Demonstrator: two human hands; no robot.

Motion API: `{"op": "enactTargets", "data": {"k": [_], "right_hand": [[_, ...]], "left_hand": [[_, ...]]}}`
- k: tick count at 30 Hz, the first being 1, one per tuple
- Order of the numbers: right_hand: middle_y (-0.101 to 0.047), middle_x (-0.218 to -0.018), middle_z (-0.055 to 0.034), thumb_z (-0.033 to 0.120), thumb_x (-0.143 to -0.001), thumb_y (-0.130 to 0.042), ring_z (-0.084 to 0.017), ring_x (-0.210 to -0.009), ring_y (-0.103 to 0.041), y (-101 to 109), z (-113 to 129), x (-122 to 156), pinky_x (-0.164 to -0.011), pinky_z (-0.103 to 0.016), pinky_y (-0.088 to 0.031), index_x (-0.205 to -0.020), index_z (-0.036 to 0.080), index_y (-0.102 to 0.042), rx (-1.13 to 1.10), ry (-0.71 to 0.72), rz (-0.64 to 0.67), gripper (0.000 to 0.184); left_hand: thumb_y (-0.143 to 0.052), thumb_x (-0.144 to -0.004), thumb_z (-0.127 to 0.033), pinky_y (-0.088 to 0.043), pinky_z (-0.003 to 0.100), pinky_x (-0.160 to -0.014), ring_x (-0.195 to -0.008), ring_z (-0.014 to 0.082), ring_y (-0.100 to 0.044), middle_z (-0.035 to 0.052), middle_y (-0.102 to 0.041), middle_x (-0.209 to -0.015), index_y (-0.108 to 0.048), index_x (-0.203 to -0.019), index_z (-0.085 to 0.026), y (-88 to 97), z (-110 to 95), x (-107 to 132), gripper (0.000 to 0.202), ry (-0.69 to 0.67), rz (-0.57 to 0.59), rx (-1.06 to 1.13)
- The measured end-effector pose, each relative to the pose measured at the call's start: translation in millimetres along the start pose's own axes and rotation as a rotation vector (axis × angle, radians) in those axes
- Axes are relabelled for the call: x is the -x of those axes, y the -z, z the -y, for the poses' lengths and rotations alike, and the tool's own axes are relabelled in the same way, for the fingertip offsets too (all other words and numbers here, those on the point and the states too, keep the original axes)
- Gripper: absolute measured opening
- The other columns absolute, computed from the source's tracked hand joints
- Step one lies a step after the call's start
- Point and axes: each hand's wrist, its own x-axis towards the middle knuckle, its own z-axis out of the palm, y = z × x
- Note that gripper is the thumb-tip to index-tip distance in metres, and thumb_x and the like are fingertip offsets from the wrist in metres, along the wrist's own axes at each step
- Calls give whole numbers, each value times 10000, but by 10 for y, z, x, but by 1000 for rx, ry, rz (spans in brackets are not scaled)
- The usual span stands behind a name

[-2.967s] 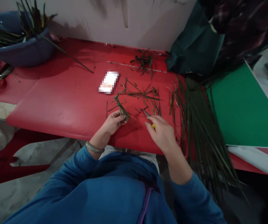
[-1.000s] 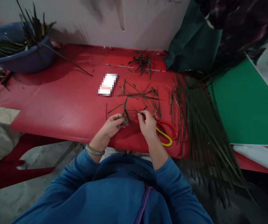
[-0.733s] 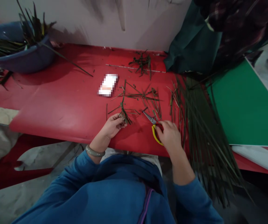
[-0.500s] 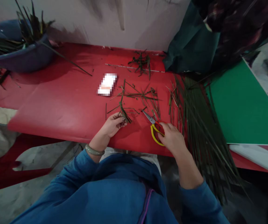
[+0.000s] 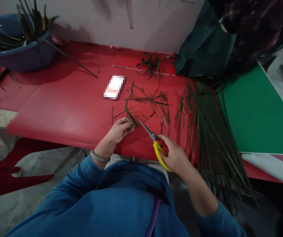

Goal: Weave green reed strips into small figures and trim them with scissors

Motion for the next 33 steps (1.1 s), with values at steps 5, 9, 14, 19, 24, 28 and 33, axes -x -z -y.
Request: {"op": "enactTargets", "data": {"k": [5, 9, 14, 19, 24, 28, 33], "right_hand": [[-644, -1045, -70, 408, -678, -608, -239, -927, -630, 13, 78, 30, -766, -346, -516, -1146, 231, -480, 132, -11, 32, 517], [-644, -1038, -61, 386, -691, -600, -221, -852, -646, -31, 83, 68, -715, -335, -523, -1153, 240, -461, 150, -70, 72, 504], [-637, -1045, -58, 404, -692, -601, -208, -835, -644, -105, 94, 57, -702, -314, -518, -1148, 241, -458, 111, -59, 74, 505], [-632, -1059, -75, 455, -697, -588, -215, -867, -638, -149, 100, 11, -724, -322, -513, -1154, 229, -455, 82, -7, 61, 527], [-650, -1029, -80, 414, -720, -562, -222, -872, -646, -151, 103, -6, -714, -321, -516, -1139, 219, -475, 88, 11, 53, 470], [-656, -1026, -74, 352, -730, -543, -217, -872, -649, -156, 87, -16, -723, -316, -516, -1136, 218, -486, 102, 45, 29, 431], [-661, -1022, -79, 349, -725, -551, -226, -890, -645, -158, 75, -34, -730, -319, -516, -1126, 210, -508, 128, 74, -1, 427]], "left_hand": [[-709, -591, -253, -404, 180, -512, -519, 65, -563, -24, -596, -584, -534, -695, -135, -10, -7, 13, 236, -8, -21, -10], [-702, -605, -254, -411, 177, -517, -529, 61, -567, -19, -607, -608, -547, -701, -136, -8, -7, 0, 217, -5, -15, -5], [-709, -600, -271, -421, 175, -519, -533, 57, -564, -19, -615, -624, -566, -711, -135, 4, 7, -10, 227, -7, -14, -3], [-712, -594, -272, -418, 179, -513, -520, 55, -552, -22, -601, -606, -577, -706, -135, 2, 9, -8, 223, -4, 13, -5], [-715, -586, -270, -410, 180, -508, -516, 61, -558, -17, -604, -600, -580, -706, -133, -1, 0, -2, 226, 15, 13, -18], [-716, -581, -275, -410, 178, -511, -524, 63, -563, -15, -609, -611, -576, -706, -134, 1, 1, -1, 235, 21, 8, -12], [-714, -587, -279, -417, 182, -527, -530, 65, -566, -12, -614, -622, -567, -698, -134, 3, -7, 2, 235, 25, -5, -17]]}}
